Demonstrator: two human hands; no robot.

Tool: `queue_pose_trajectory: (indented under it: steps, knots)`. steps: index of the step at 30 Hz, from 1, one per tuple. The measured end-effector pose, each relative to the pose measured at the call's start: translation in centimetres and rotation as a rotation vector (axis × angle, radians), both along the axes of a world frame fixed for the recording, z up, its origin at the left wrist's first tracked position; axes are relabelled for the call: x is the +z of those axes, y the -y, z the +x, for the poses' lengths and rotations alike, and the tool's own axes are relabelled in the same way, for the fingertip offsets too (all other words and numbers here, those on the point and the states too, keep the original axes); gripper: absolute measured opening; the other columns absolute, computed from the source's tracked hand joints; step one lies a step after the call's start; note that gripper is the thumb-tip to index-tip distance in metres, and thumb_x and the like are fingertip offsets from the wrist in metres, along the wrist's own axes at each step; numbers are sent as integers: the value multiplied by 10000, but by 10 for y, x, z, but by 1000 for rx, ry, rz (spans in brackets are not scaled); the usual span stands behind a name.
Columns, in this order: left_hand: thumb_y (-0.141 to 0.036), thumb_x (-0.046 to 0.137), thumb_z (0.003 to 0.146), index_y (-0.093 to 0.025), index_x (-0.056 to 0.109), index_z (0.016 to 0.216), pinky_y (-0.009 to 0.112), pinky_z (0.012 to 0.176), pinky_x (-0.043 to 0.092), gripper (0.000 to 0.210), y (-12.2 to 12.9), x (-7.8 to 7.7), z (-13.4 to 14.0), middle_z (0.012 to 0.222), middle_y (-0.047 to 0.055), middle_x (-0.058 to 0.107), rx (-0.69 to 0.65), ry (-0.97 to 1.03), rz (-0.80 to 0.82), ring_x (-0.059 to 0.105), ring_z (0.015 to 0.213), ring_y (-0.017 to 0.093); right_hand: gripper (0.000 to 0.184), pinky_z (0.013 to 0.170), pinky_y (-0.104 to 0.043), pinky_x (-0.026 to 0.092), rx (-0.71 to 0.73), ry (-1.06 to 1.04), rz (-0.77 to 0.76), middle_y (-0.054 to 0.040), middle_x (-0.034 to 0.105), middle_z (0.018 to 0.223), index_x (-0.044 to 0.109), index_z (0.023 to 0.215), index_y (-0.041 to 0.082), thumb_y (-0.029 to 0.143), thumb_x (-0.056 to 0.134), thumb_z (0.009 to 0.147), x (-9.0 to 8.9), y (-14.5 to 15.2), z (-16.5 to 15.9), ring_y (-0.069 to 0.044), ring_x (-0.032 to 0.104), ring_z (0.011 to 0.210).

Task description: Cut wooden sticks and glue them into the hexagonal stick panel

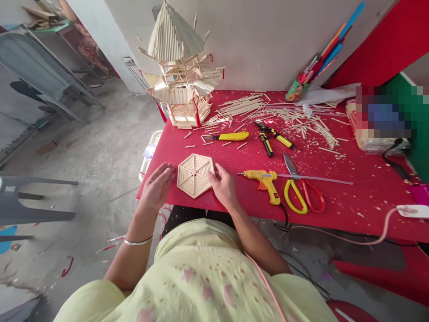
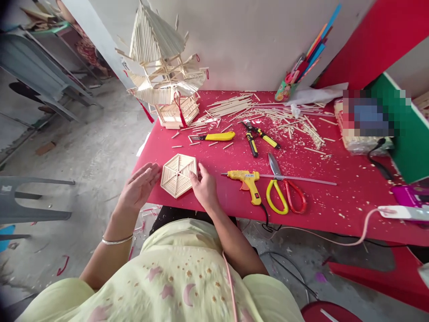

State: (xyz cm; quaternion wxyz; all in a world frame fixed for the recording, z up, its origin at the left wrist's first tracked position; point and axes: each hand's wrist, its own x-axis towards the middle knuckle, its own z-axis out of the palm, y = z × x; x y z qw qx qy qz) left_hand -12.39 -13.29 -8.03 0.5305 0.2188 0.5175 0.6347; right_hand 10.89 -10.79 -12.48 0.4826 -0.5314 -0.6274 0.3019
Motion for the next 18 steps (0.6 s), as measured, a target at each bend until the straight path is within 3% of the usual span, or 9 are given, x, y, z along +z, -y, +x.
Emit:
queue_pose_trajectory:
  steps: [2, 6, 8, 12, 15, 18]
  knots:
    - [-278, 956, 695, -189, 777, 1122, 263, 909, 602, 472, -1, 0, -3, 1196, 90, 775, 102, -123, 85, 749, 1068, 171, 524, 849, -401, 603, -43, 129, 24, -185, 803, 1085, 678, 1368, 130, 516, 617, 1018, 6, 5, 3, -283, 759, 927]
    - [-355, 922, 730, -158, 814, 1007, 237, 760, 570, 357, 1, -2, -11, 868, 45, 770, 201, -407, 179, 700, 772, 117, 356, 894, -395, 545, -100, 396, 137, -181, 777, 1110, 718, 1263, 168, 423, 595, 1048, 31, 19, 11, -282, 709, 988]
    - [-387, 902, 760, -154, 805, 909, 227, 642, 523, 293, 3, -5, -14, 705, 11, 710, 181, -497, 189, 624, 628, 102, 286, 836, -353, 513, -99, 449, 176, -127, 775, 997, 736, 1096, 202, 429, 563, 1073, 43, 26, 14, -255, 692, 927]
    - [-494, 769, 898, -181, 688, 667, 237, 452, 298, 397, 8, -11, -17, 473, -44, 493, 85, -661, 151, 404, 433, 84, 416, 696, -301, 435, -50, 431, 179, -56, 737, 797, 671, 885, 223, 546, 503, 1088, 51, 31, 20, -203, 663, 747]
    - [-438, 755, 906, -186, 665, 621, 248, 492, 305, 391, 4, -10, -17, 515, -21, 533, 57, -876, 153, 429, 482, 98, 514, 657, -295, 400, -5, 434, 130, -46, 713, 697, 639, 786, 228, 587, 444, 1097, 46, 30, 22, -187, 641, 659]
    - [-304, 706, 906, -200, 819, 920, 266, 649, 431, 155, -11, -8, -24, 826, 52, 701, -70, -1144, 258, 582, 699, 155, 547, 655, -300, 399, 18, 464, 110, -54, 710, 670, 631, 729, 223, 556, 427, 1112, 42, 28, 21, -185, 642, 638]
